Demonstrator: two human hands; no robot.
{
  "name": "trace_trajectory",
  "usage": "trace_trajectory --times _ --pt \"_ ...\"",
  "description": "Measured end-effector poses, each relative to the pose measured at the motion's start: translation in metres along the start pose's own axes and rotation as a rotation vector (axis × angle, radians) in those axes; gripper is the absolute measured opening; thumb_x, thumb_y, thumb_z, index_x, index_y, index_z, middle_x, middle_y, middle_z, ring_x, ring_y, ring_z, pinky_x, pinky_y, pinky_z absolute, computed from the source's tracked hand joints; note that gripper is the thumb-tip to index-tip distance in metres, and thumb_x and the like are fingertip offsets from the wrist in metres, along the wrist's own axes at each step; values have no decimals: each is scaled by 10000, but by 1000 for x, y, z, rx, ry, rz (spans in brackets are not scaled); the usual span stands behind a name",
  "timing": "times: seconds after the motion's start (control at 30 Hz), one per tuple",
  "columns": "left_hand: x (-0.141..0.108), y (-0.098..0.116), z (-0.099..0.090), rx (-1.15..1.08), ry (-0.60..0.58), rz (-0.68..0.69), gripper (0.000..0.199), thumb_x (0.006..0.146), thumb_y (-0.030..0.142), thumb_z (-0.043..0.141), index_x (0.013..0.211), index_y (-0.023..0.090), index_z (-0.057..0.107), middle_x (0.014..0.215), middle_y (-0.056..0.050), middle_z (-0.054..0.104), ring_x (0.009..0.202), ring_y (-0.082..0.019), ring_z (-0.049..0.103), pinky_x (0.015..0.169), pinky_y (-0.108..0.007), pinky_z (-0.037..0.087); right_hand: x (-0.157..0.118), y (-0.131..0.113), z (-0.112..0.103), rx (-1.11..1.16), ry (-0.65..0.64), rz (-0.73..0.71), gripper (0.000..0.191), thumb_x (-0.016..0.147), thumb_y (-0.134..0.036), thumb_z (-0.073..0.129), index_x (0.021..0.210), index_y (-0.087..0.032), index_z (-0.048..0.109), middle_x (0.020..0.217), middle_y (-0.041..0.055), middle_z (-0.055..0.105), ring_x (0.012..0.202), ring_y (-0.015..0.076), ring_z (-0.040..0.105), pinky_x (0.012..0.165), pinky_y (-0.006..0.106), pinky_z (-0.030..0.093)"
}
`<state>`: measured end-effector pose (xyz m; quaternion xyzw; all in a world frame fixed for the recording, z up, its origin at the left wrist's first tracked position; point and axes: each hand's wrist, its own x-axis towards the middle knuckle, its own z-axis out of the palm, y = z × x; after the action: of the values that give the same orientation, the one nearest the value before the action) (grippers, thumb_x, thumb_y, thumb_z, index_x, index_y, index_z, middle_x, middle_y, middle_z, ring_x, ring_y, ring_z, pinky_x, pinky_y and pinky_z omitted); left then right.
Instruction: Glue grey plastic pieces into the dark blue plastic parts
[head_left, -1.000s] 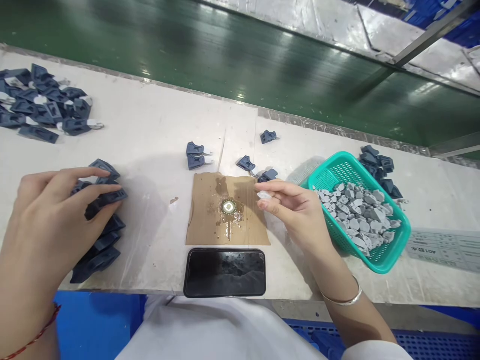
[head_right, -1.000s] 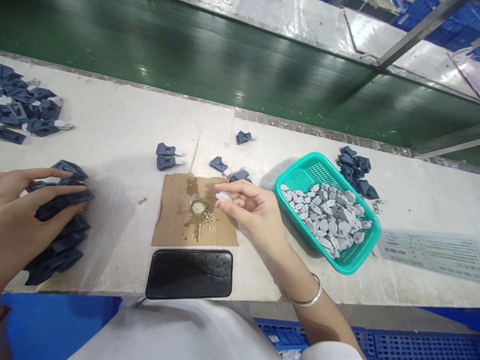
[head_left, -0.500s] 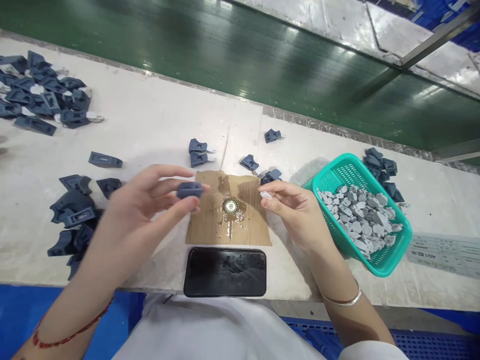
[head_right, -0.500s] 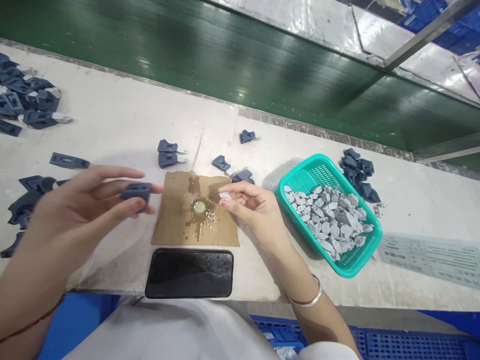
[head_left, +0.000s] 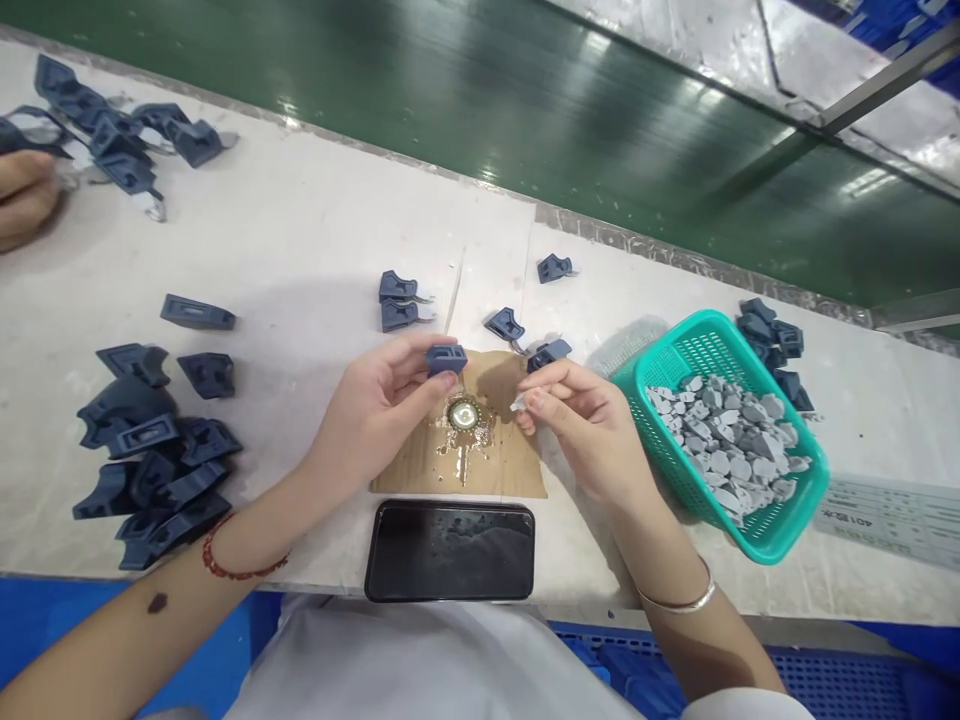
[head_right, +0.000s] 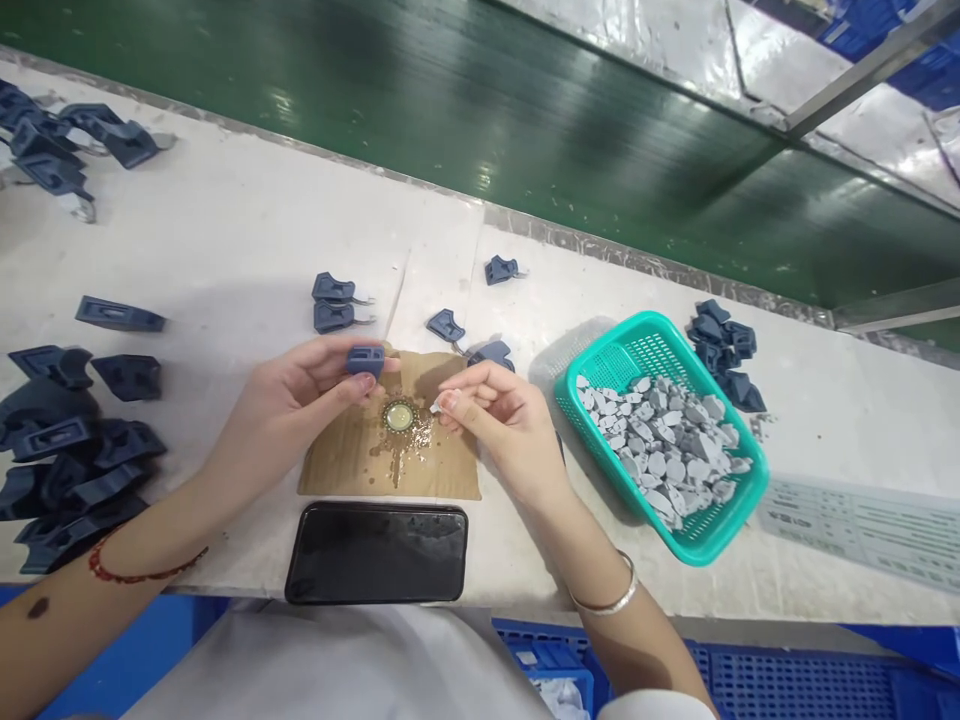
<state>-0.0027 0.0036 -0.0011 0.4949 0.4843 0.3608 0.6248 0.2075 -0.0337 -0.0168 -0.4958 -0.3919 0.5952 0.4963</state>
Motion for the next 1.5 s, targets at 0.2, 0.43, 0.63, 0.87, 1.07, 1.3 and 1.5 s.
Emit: trace_trajectory --times 0.2,0.43,0.63,0.87,1.07,1.3,1.5 --pt "4 -4 -4 -220 -47 -99 309 939 377 716 1174 180 751 1180 -85 803 1028 -213 772 926 -306 632 -1 7 8 -220 86 -89 269 902 -375 772 751 -206 628 569 -54 577 493 75 458 477 212 358" --pt "4 -7 -7 -230 -66 -81 261 899 372 763 1122 236 769 1154 -52 801 1047 -227 765 950 -350 644 -5 11 16 -726 5 -312 278 968 -306 688 725 -198 609 590 -50 537 529 81 427 514 237 342" --pt "2 -1 -5 -133 -25 21 375 789 322 872 1118 216 727 1098 -42 791 911 -192 767 816 -285 656 -4 13 22 -912 -90 -518 279 983 -212 659 717 -201 577 622 -27 582 542 88 482 536 235 366" --pt "3 -4 -4 -148 19 55 287 837 290 821 1093 204 726 1044 -42 778 960 -190 747 802 -265 648 -5 14 20 -761 2 -358 271 977 -291 682 730 -197 625 596 -41 562 527 82 463 506 227 355" --pt "3 -3 -9 -246 -45 -53 232 962 356 659 1129 212 730 1026 -60 806 920 -212 772 807 -323 657 -4 16 18 -614 124 -251 306 956 -345 700 703 -193 619 546 -64 440 508 78 356 492 236 312" --pt "0 4 -6 -71 -23 61 172 880 230 778 1032 199 703 1054 -59 819 1078 -226 759 920 -327 632 -5 17 20 -657 112 -234 301 956 -346 696 704 -193 637 567 -43 530 525 86 417 508 236 350" --pt "2 0 -5 -105 -38 87 254 831 209 822 901 208 578 1091 -65 818 1101 -229 768 874 -299 647 -4 17 18 -443 167 -166 298 930 -368 742 710 -197 637 532 -53 552 474 74 451 473 220 353"
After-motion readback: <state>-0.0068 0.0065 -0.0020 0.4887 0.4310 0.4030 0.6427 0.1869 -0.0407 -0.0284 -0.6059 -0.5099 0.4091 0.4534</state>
